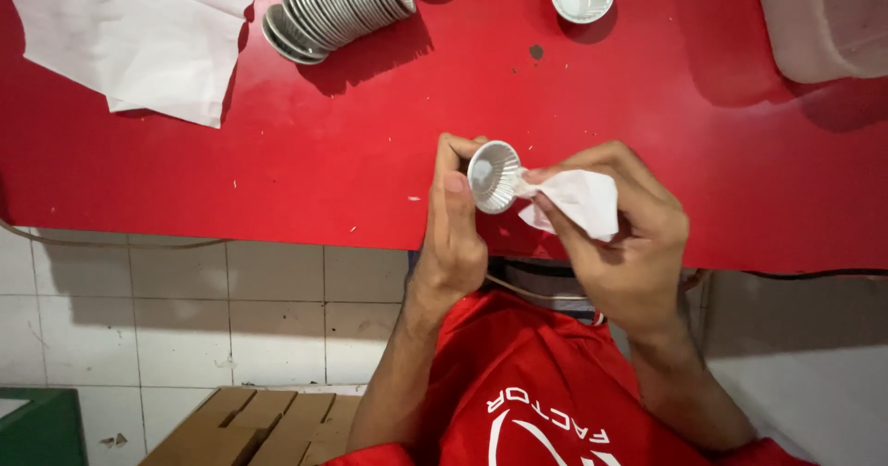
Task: Cleaning small metal baking molds by wiping them with a tissue.
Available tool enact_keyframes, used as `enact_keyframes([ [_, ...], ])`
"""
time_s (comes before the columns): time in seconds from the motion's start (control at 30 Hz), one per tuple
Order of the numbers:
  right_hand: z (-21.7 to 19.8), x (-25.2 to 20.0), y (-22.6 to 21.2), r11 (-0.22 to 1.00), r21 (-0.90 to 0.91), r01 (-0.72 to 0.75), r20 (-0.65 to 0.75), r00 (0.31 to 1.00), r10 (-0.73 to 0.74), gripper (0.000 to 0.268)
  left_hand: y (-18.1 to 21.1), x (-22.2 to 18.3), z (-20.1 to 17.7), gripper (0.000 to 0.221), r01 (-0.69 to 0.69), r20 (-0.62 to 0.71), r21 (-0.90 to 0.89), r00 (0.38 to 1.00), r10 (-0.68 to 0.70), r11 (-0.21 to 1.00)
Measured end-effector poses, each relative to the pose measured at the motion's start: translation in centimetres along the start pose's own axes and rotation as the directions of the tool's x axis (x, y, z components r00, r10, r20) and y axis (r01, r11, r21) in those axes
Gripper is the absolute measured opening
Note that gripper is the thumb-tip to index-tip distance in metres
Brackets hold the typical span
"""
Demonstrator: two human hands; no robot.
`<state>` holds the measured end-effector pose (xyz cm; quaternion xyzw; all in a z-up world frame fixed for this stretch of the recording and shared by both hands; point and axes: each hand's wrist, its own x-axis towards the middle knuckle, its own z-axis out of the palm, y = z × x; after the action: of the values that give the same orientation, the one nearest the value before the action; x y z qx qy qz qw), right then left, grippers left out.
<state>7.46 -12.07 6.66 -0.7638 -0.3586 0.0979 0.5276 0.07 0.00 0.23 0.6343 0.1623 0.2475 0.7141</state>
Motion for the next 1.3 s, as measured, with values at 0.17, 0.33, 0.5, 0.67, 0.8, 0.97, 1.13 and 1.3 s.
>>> enact_keyframes([
  [0.17, 1.3, -0.1, 0.6, 0.992, -0.012, 0.123, 0.107, 0.987, -0.121, 0.037, -0.4, -0.1, -0.1, 0.051, 0.011, 0.017, -0.04, 1.0, -0.01, 0.999],
  [0.33, 0.9, -1.0, 2.0, 0.992, 0.063, -0.108, 0.013, 0.994, 0.108, 0.021, -0.5, -0.3, -0.2, 0.043, -0.005, -0.034, 0.057, 0.999, 0.007, 0.998],
  [0.5, -1.2, -0.5, 4.3, 0.998, -0.041, -0.055, -0.108, 0.993, 0.05, 0.005, -0.3, -0.4, -0.3, 0.041, 0.019, 0.028, 0.013, 0.999, -0.019, 1.0],
  [0.67, -0.5, -0.7, 6.3, 0.992, 0.103, -0.074, -0.127, 0.988, 0.087, 0.009, 0.5, -0.1, -0.5, 0.055, -0.085, 0.152, -0.095, 0.983, 0.099, 0.992],
  [0.8, -0.2, -1.7, 7.9, 0.982, 0.148, -0.119, -0.136, 0.981, 0.139, 0.01, -0.8, -0.2, -0.5, 0.055, -0.048, 0.171, -0.065, 0.984, 0.058, 0.997],
  [0.97, -1.6, -1.3, 7.8, 0.982, 0.152, -0.115, -0.18, 0.973, 0.142, 0.011, 0.0, 0.5, 0.1, 0.063, -0.062, 0.182, 0.068, 0.982, 0.049, 0.996],
  [1.13, -2.7, -1.2, 8.1, 0.984, 0.119, -0.13, -0.155, 0.977, 0.148, 0.013, 1.9, 1.7, 0.9, 0.053, -0.166, 0.318, 0.406, 0.948, 0.032, 0.899],
  [1.3, -2.5, -1.4, 9.0, 0.969, 0.15, -0.195, -0.208, 0.952, 0.224, 0.016, 2.1, 3.2, 0.9, 0.054, -0.267, 0.357, 0.467, 0.929, 0.096, 0.843],
])
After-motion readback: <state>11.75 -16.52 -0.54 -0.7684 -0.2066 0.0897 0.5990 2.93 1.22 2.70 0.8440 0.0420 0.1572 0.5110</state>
